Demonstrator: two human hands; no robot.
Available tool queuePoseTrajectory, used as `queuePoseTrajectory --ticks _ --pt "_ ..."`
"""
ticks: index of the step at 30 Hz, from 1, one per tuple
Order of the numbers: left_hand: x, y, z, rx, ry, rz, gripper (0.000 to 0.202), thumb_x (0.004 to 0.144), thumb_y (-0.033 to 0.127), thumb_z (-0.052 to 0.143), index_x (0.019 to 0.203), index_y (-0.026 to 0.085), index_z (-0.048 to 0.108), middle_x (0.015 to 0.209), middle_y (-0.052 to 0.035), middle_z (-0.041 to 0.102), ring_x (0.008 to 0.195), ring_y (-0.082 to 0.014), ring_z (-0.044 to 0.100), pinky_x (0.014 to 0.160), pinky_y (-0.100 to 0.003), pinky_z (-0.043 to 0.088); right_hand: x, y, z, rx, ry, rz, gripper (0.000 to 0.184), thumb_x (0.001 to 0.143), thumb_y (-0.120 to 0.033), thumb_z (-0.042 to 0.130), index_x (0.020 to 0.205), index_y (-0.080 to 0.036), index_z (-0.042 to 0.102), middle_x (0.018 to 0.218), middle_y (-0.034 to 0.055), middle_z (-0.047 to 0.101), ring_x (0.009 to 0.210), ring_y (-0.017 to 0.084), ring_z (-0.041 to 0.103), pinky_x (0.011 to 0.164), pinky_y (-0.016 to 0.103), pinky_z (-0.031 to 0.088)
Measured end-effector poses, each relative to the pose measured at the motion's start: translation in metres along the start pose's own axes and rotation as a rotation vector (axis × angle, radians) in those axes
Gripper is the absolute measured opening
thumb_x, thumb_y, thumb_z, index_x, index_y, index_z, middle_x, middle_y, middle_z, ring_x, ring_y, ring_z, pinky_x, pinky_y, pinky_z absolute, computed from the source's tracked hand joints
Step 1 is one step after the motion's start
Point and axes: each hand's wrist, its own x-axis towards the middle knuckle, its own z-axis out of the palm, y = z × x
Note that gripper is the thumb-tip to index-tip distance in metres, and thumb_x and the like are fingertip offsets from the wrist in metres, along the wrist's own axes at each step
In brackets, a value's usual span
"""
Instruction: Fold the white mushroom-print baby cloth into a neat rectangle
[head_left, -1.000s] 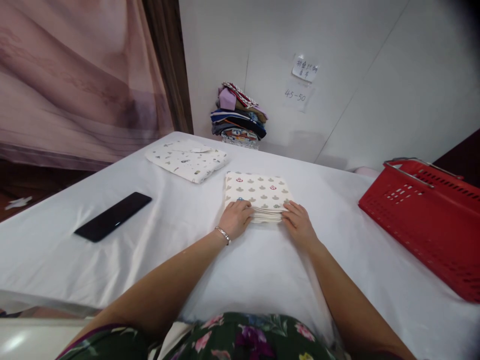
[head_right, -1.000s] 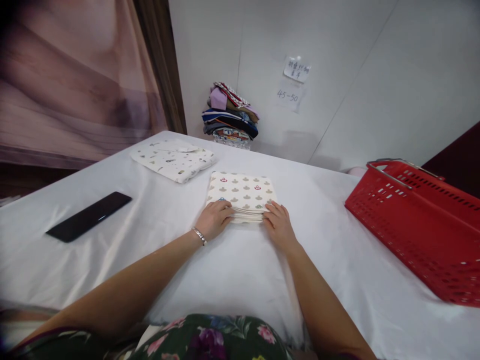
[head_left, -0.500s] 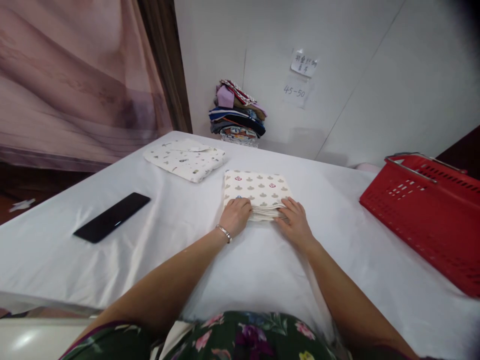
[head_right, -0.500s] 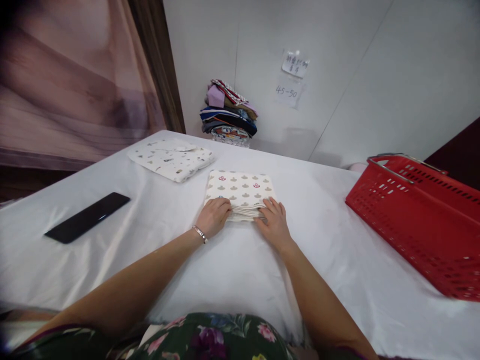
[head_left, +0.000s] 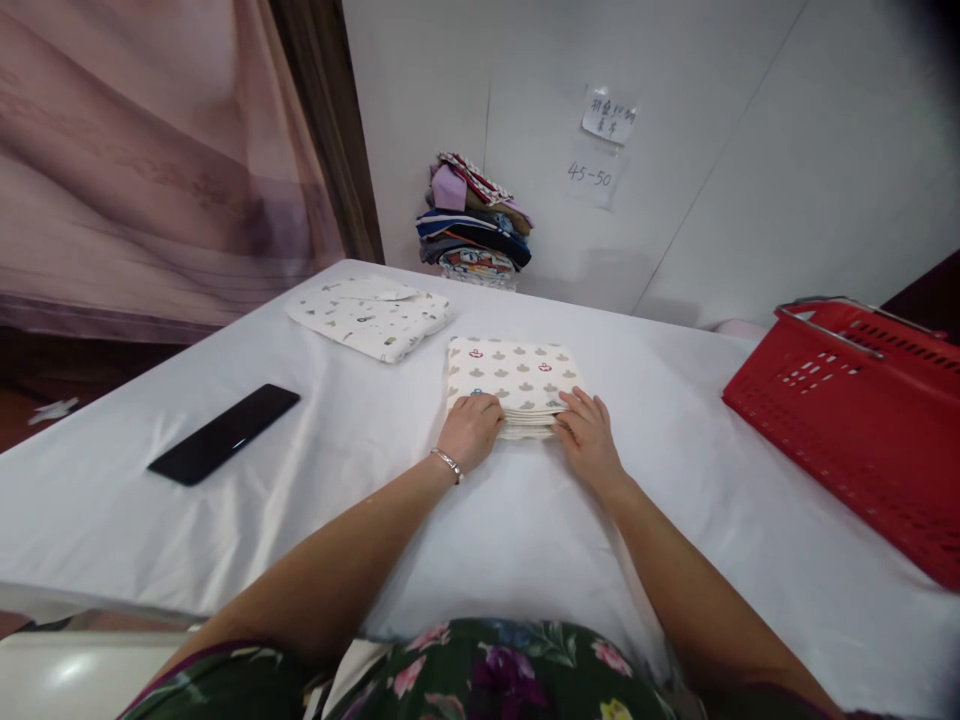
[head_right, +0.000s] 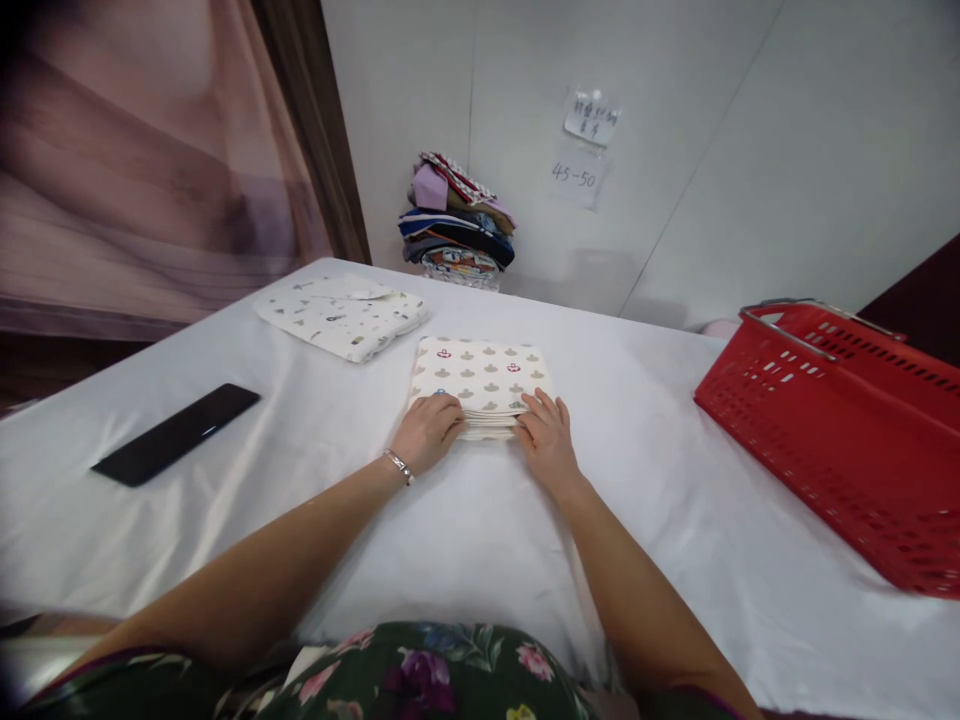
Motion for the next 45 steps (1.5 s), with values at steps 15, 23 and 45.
queuePoseTrajectory --ticks 15,23,45 --pt "-0.001 0.000 0.000 0.111 -0.040 0.028 0.027 0.083 0.026 0.051 0.109 0.020 0.051 0.100 -0.0063 0.060 0.093 -0.0214 0.052 0.081 -0.036 0.036 -0.002 0.004 -0.005 0.053 -0.036 -0.077 0.013 0.089 -0.025 0.043 0.089 -0.021 0.056 0.115 0.0060 0.059 0.115 0.020 0.047 0.103 0.046 0.026" --pt "0.000 0.002 -0.005 0.168 -0.024 0.085 0.018 0.088 0.027 0.041 0.090 0.018 0.057 0.087 -0.0052 0.060 0.082 -0.0196 0.052 0.077 -0.035 0.035 -0.003 0.005 -0.007 0.035 -0.046 -0.113 0.016 0.090 -0.025 0.041 0.091 -0.021 0.057 0.115 0.0067 0.060 0.116 0.021 0.046 0.103 0.048 0.025" --pt "-0.005 0.000 -0.004 0.095 -0.080 0.087 0.021 0.083 0.030 0.050 0.100 0.018 0.055 0.098 -0.0072 0.058 0.092 -0.0217 0.049 0.079 -0.037 0.037 -0.007 0.014 -0.012 -0.030 -0.122 -0.147 0.031 0.090 -0.025 0.040 0.118 -0.021 0.053 0.115 0.0054 0.061 0.115 0.022 0.047 0.102 0.045 0.029"
